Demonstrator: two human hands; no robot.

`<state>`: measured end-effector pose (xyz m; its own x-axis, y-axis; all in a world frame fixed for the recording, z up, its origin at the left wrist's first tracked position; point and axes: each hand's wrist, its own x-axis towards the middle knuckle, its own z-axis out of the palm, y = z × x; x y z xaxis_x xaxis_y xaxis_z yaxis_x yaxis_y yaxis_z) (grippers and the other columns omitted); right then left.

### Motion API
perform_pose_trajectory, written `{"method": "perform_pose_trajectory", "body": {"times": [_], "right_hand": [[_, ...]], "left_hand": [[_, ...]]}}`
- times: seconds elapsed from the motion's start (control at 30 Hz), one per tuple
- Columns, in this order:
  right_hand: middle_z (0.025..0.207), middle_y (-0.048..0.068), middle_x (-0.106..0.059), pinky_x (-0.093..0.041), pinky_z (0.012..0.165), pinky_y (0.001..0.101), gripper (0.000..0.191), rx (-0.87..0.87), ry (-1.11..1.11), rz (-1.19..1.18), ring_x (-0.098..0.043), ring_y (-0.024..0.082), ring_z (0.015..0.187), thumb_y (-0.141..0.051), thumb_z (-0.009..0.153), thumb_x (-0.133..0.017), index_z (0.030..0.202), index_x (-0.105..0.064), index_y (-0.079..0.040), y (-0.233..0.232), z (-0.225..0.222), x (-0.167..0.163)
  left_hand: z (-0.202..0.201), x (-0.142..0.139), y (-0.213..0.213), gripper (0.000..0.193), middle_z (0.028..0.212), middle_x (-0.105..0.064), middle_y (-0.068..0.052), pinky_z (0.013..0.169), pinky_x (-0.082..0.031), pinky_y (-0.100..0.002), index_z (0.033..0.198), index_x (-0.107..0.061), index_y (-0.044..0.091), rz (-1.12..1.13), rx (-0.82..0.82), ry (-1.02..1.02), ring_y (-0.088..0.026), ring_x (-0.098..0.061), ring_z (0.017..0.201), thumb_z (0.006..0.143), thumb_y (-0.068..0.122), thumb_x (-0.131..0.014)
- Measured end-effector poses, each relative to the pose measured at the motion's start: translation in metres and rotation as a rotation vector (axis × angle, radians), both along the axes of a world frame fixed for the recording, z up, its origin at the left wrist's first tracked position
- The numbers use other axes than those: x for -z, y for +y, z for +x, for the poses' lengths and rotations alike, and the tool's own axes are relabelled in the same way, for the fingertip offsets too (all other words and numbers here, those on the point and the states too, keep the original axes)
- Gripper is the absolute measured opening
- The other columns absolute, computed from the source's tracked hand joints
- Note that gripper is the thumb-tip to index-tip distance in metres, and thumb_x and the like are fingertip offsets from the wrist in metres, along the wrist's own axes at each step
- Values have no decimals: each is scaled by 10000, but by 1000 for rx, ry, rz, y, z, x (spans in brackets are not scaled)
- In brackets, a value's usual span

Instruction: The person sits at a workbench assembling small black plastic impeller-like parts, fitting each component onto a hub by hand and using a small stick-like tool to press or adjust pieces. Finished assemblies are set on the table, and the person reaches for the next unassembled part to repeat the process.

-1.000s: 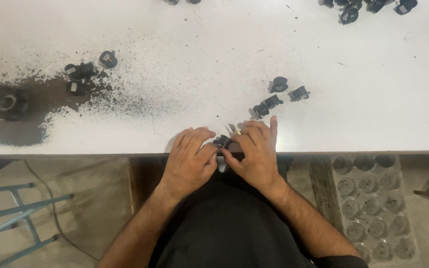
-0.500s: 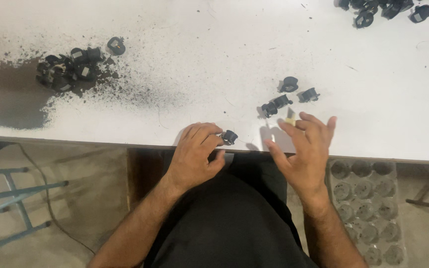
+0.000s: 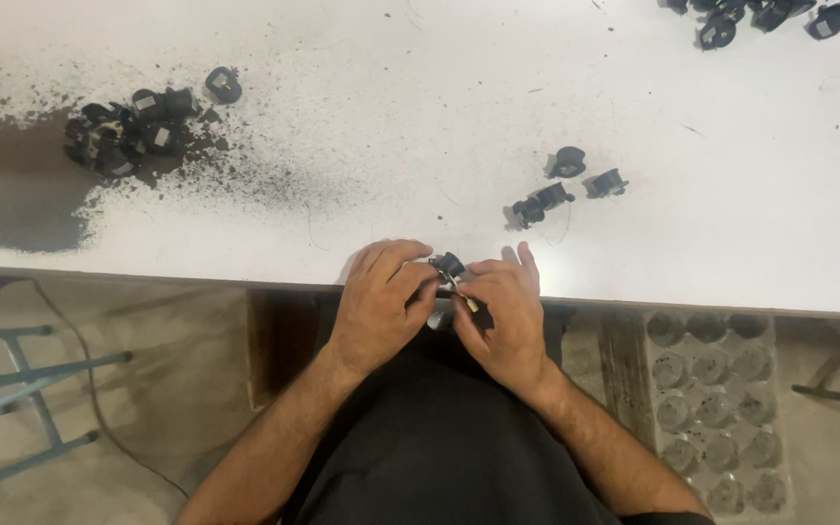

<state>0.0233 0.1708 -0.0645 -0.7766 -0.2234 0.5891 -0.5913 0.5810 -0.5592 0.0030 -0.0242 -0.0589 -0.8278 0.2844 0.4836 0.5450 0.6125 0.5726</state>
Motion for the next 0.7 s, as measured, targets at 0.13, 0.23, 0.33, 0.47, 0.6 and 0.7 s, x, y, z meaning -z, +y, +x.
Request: {"method": "perform_pose_trajectory", "body": {"times": [0.13, 0.23, 0.33, 0.47, 0.6, 0.7], "right_hand": [[1043, 98, -673, -312, 1231, 613, 322, 2, 20, 0, -670, 299, 1111, 55, 798, -798, 1046, -637, -71, -2, -3, 0], [1027, 92, -670, -310, 1241, 619, 329, -14, 20, -19, -686, 295, 1106, 79, 797, -793, 1046, -634, -64, -3, -3, 2], [1002, 85, -662, -318, 1251, 617, 332, -27, 6, -29, -697, 291, 1102, 92, 797, -793, 1043, -630, -61, -4, -4, 5], [1002, 94, -661, -321, 1255, 611, 328, -25, 0, -35, -691, 303, 1122, 93, 799, -793, 1041, -627, -54, -4, -5, 8], [986, 96, -654, -308, 1242, 622, 328, -43, -2, -34, -688, 305, 1105, 85, 780, -799, 1024, -628, -52, -3, -5, 8], [973, 90, -647, -309, 1244, 621, 324, -40, 1, -33, -686, 302, 1095, 91, 781, -791, 1025, -628, -48, -4, -5, 8]], "left_hand": [[1, 1, 2, 194, 1220, -665, -63, 1072, -457, -481, 1007, -683, 86, 19, -2, 31, -287, -613, 1210, 836, 73, -773], [1, 2, 2, 180, 1239, -655, -64, 1094, -461, -476, 998, -678, 90, 20, -4, 72, -276, -606, 1244, 847, 66, -774], [0, 4, 1, 166, 1261, -644, -64, 1105, -458, -475, 988, -688, 95, -24, -4, 130, -274, -582, 1290, 853, 65, -781], [1, 9, 0, 141, 1301, -636, -55, 1116, -451, -477, 978, -717, 109, -102, -4, 246, -272, -546, 1330, 866, 81, -798], [1, 13, 4, 122, 1311, -628, -33, 1121, -442, -475, 1002, -751, 125, -91, -25, 288, -258, -542, 1330, 898, 117, -815], [0, 14, 5, 116, 1310, -625, -49, 1131, -433, -496, 998, -750, 125, -61, -48, 259, -273, -536, 1324, 906, 140, -819]]}}
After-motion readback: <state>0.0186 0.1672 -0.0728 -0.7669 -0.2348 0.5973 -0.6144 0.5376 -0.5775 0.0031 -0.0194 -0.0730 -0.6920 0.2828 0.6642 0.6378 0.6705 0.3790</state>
